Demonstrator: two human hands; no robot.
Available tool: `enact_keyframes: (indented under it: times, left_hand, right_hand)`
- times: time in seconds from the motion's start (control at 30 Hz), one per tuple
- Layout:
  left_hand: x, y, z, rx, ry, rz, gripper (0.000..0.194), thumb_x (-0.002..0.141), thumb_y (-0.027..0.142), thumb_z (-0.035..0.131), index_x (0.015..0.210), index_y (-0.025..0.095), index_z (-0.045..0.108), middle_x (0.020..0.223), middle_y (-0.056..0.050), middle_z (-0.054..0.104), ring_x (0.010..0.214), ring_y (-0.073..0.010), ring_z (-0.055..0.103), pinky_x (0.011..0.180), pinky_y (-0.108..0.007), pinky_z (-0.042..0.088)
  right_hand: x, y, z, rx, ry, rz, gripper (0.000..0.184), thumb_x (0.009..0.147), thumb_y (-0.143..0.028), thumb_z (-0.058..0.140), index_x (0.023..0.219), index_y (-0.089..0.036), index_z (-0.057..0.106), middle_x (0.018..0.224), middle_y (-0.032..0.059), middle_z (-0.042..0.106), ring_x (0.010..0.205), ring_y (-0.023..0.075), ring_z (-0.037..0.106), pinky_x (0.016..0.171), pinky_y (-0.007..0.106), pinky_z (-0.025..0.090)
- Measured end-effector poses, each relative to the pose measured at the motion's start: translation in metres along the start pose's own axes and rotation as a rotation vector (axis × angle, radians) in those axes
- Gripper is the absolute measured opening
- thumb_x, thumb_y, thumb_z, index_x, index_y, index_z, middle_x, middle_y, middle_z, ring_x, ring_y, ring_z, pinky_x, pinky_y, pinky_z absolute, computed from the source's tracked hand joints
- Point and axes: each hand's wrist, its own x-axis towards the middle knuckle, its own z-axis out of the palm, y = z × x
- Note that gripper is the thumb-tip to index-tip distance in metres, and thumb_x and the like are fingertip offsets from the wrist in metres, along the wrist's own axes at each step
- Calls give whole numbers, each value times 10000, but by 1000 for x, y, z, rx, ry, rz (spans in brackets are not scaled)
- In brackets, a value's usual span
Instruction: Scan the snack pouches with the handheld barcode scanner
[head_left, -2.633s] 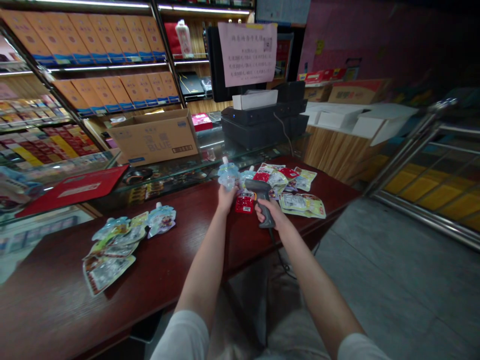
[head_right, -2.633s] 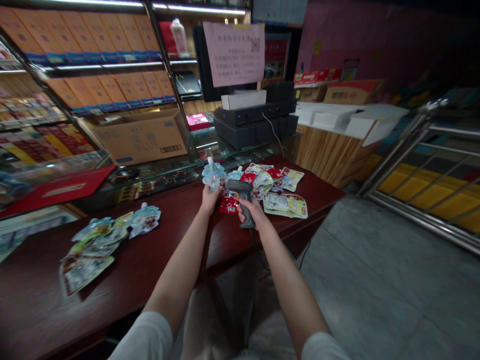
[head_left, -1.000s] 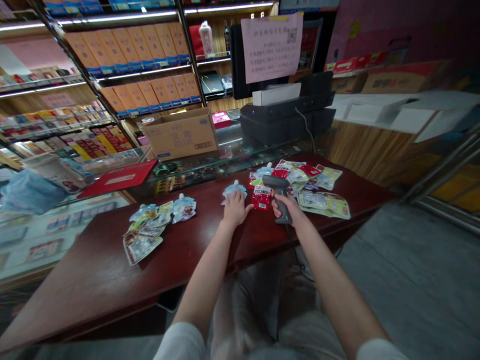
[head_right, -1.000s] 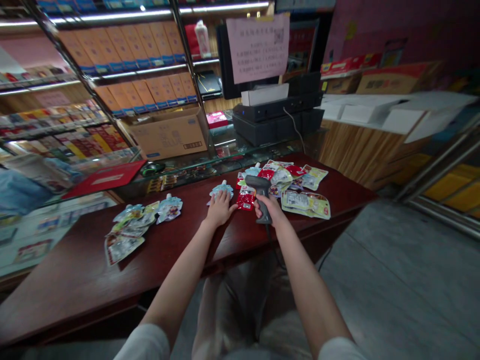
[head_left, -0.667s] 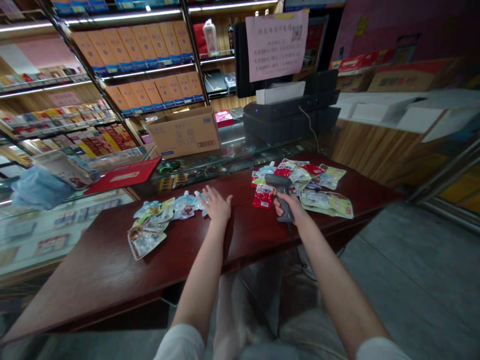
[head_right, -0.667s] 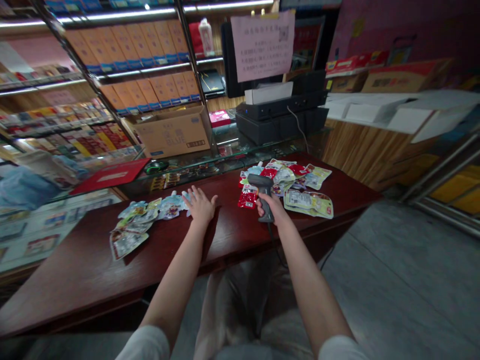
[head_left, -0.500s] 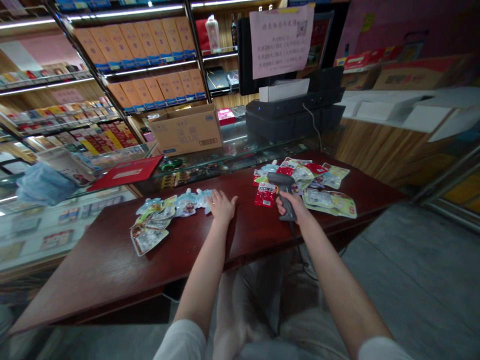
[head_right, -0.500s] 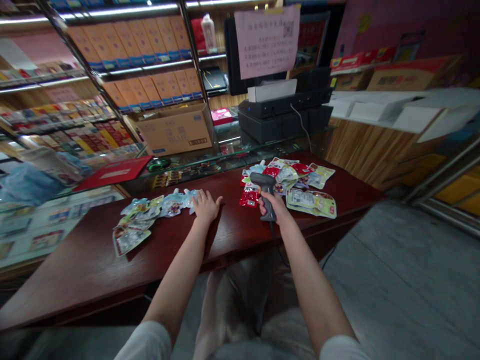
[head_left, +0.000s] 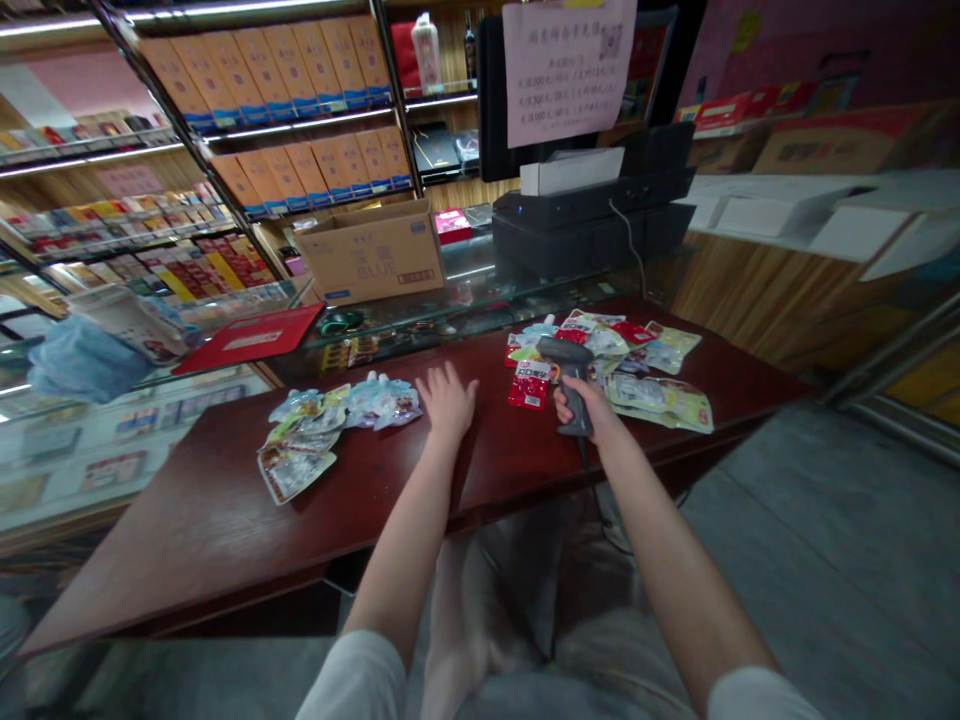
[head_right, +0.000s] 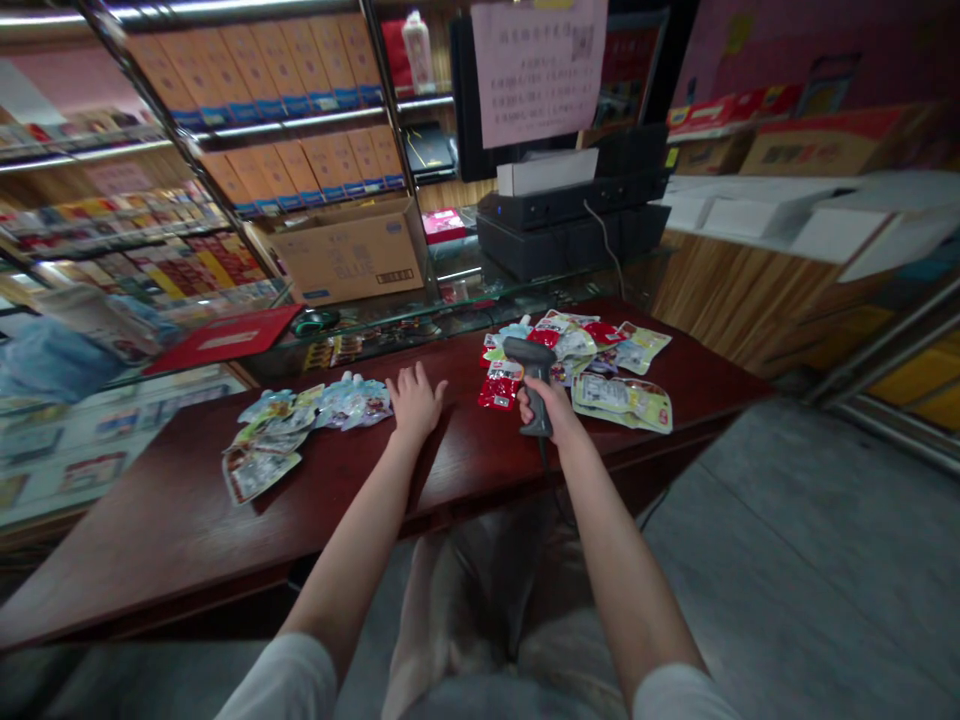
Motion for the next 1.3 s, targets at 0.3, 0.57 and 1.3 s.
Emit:
enact_keyframes:
  times: [0.3, 0.57, 1.3]
  left_hand:
    - [10, 64, 20, -84, -388, 174, 626, 810, 583, 636, 1233, 124, 601, 1339, -252, 547, 1261, -430, 474, 1027, -519, 372]
    - [17, 49, 42, -232, -318, 69, 457, 767, 446, 718, 1123, 207, 558, 1285, -155, 585, 1245, -349, 502, 1011, -465, 384]
    - [39, 24, 18, -1574, -148, -278, 458, 929, 371, 541, 1368, 317, 425, 1260, -80, 649, 1055, -226, 697, 879, -443, 570]
  right_hand:
    - [3, -3, -1, 12, 45, -6, 386, 686, -439, 758, 909, -216, 535, 525, -82, 498, 358, 76, 408, 362, 233, 351]
    - [4, -2, -3, 18, 52, 5, 397, 686, -427, 758, 936, -212, 537, 529, -86, 499, 360, 73, 406, 367, 228, 350]
    - [-9, 2, 6, -125, -77, 136, 446, 715, -404, 730, 1065, -170, 582, 542, -76, 531, 344, 79, 424, 361, 217, 332]
